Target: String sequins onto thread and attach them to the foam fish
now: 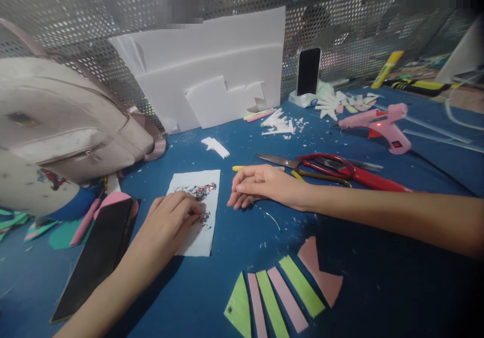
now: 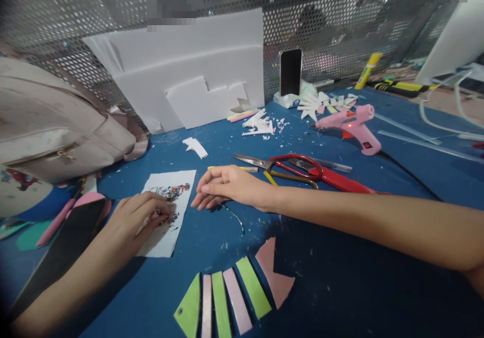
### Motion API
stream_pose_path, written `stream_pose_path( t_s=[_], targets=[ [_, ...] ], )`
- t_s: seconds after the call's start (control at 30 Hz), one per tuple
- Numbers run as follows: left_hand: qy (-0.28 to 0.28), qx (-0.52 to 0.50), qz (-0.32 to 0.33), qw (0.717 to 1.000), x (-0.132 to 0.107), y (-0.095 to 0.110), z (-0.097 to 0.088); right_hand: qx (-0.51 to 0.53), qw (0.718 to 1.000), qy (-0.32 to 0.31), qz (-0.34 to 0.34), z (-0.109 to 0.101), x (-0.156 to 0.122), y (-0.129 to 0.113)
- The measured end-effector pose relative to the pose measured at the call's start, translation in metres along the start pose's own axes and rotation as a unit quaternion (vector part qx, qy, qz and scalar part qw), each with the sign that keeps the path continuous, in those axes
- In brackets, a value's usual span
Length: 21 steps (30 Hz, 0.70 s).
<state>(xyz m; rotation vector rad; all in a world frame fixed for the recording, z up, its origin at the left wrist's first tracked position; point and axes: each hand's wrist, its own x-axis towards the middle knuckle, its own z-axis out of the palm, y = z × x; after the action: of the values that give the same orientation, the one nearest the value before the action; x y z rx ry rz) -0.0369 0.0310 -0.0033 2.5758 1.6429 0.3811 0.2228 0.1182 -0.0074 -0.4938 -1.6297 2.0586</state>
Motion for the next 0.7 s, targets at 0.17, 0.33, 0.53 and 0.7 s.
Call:
stream_pose_path(
  t_s=[0.17,0.33,0.53,0.7],
  targets=[
    [-0.001,0.0,0.004,1.0,0.001,0.001,-0.004,-0.001,1.0,0.002,0.004,-0.001,0.0,-0.001],
    [0.011,-0.036,-0.016,0.999,0.0,0.001,-0.007,-0.004,1.0,0.002,0.007,-0.001,0.0,-0.001],
    [0.062,-0.169,-0.12,0.976,-0.006,0.011,-0.007,-0.025,1.0,0.006,0.002,0.001,0.0,-0.002],
    [0.08,-0.266,-0.112,0.954,-0.007,0.03,-0.003,-0.161,0.987,0.017,-0.007,0.013,-0.006,-0.003]
  ],
)
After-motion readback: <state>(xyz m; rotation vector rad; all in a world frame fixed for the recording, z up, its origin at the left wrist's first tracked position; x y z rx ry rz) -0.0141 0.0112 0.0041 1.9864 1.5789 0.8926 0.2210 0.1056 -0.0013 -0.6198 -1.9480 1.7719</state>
